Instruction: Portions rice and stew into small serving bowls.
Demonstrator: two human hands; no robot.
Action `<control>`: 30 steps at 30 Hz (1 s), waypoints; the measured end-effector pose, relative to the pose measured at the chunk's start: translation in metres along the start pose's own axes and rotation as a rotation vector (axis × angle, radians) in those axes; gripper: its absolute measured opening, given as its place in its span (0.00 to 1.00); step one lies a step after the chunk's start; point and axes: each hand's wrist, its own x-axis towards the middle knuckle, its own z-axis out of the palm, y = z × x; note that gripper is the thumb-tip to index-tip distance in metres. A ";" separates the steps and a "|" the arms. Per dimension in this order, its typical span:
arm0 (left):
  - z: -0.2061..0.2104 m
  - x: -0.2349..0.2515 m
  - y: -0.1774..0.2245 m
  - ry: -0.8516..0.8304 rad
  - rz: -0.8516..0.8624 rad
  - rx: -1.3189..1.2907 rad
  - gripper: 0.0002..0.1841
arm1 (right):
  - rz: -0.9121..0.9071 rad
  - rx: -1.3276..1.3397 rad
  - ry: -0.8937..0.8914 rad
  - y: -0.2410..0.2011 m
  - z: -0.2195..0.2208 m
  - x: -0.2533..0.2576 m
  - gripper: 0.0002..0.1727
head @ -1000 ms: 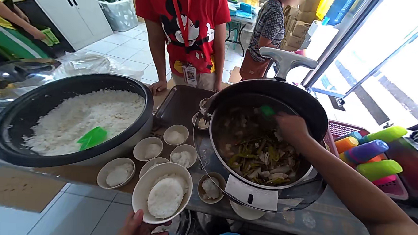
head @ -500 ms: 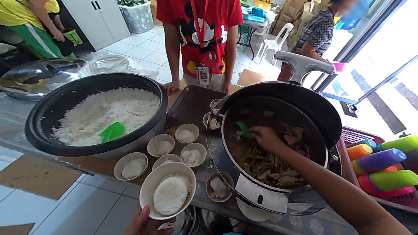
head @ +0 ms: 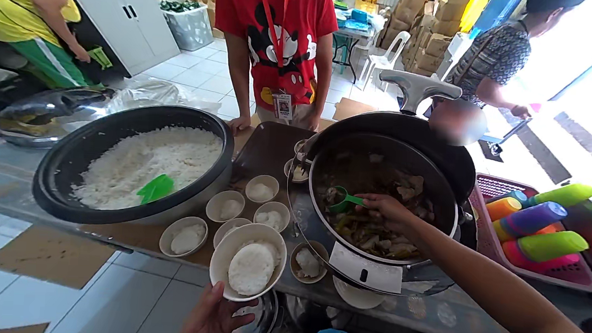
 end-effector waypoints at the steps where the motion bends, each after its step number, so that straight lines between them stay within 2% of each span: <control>1: 0.002 0.000 0.000 0.004 -0.001 0.002 0.15 | 0.003 0.039 0.014 0.000 0.002 0.005 0.18; 5: 0.014 0.001 0.006 0.005 0.009 0.024 0.16 | -0.017 0.130 0.052 -0.003 -0.001 0.018 0.18; 10: 0.040 0.004 0.020 -0.014 0.030 0.083 0.17 | -0.122 0.170 0.087 -0.010 -0.024 0.003 0.18; 17: 0.109 0.022 0.038 -0.122 -0.039 0.096 0.20 | -0.319 0.111 0.148 -0.033 -0.057 -0.059 0.17; 22: 0.164 0.041 0.032 -0.196 -0.146 0.076 0.23 | -0.470 0.014 0.165 -0.048 -0.061 -0.110 0.17; 25: 0.187 0.048 0.025 -0.237 -0.206 0.072 0.23 | -0.570 -0.203 0.251 -0.044 -0.055 -0.129 0.16; 28: 0.199 0.046 0.019 -0.272 -0.247 0.067 0.24 | -0.741 -0.632 0.377 -0.028 -0.048 -0.141 0.16; 30: 0.201 0.044 0.017 -0.290 -0.264 0.081 0.24 | -0.937 -0.929 0.472 -0.012 -0.046 -0.144 0.18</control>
